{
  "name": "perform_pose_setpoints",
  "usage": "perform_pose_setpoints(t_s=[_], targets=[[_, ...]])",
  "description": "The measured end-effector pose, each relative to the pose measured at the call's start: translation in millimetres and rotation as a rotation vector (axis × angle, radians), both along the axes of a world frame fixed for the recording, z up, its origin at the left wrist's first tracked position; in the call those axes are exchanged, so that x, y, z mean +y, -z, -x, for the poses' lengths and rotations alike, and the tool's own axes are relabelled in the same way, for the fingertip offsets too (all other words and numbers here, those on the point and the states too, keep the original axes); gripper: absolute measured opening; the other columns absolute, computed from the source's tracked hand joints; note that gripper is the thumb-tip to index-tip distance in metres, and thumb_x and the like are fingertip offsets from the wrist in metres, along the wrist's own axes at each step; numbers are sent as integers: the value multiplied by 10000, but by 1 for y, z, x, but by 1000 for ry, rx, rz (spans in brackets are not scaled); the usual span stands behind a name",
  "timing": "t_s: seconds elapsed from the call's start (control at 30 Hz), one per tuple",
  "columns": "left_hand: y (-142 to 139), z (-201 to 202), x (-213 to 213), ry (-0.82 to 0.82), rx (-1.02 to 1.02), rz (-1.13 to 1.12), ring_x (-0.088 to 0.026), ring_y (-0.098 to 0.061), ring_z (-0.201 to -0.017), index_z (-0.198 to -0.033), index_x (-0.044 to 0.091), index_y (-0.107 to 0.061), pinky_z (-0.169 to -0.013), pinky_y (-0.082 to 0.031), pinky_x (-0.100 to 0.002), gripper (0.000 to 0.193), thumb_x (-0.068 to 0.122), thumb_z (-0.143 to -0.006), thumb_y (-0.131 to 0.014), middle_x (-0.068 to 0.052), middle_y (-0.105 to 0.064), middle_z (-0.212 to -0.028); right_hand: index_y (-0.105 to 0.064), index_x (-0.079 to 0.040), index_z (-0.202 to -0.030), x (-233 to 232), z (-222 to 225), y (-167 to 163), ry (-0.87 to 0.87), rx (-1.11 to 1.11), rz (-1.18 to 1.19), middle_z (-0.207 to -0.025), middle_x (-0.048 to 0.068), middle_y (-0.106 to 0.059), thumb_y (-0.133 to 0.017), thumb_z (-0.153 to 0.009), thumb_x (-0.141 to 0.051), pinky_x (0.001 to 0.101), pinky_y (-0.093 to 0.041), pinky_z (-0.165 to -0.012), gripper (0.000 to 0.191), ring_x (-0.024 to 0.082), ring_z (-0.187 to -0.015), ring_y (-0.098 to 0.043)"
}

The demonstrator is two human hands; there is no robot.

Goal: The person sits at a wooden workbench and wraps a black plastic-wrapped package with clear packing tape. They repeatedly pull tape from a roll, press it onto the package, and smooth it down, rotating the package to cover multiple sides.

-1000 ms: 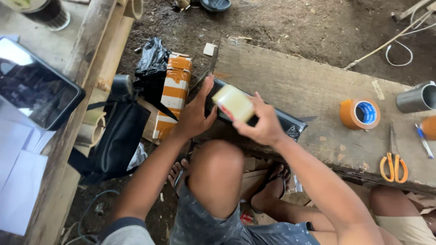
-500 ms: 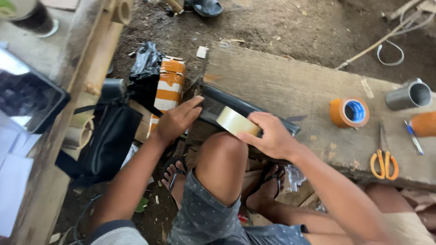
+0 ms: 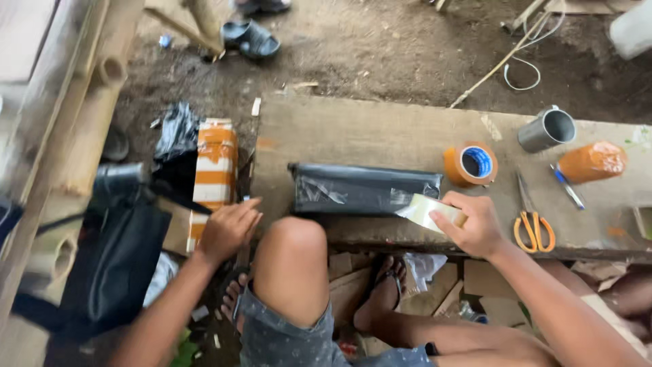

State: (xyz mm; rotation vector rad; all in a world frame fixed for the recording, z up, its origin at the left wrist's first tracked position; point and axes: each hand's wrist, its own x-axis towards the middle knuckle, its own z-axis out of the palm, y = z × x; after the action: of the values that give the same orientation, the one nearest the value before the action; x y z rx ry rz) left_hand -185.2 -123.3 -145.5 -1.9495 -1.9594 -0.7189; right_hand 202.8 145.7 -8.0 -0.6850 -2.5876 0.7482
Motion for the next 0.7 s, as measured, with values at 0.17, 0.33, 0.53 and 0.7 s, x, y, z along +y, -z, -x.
perform_pose_setpoints(t_s=[0.17,0.33,0.53,0.7], targets=[[-30,-29,33,103,-407,-136,-388,-573,-1271,-1264,15,-597,-1077,-478,-477,739,445,-743,-896,-175,-580,-1390,-586,-26,-742,5,-26,40,54,92,115,-565,117,-479,-720,-872,-235,324,-408,-502,281,195,-471,-492],[-66,-50,84,337,-441,144,-422,-411,-1407,-1390,58,-553,-1147,-366,-491,909,416,-646,-934,-185,-488,-1496,-560,-30,-720,7,-28,44,46,97,212,-553,44,-464,-707,-903,-226,291,-363,-489,305,93,-525,-427],[-72,-25,76,341,-501,251,-380,-449,-1392,-1455,73,-409,-1164,-392,-443,994,298,-645,-938,-148,-493,-1460,-648,-25,-785,-23,9,-27,111,28,488,-631,-38,-503,-678,-958,-281,274,-329,-515,310,58,-602,-410],[-64,-8,52,365,-591,246,-364,-462,-1398,-1505,77,-377,-1179,-381,-436,1035,293,-657,-930,-169,-463,-1485,-682,-53,-945,-64,61,-96,-113,-81,627,-778,-42,-621,-595,-980,-367,239,-442,-606,328,17,-732,-515]])
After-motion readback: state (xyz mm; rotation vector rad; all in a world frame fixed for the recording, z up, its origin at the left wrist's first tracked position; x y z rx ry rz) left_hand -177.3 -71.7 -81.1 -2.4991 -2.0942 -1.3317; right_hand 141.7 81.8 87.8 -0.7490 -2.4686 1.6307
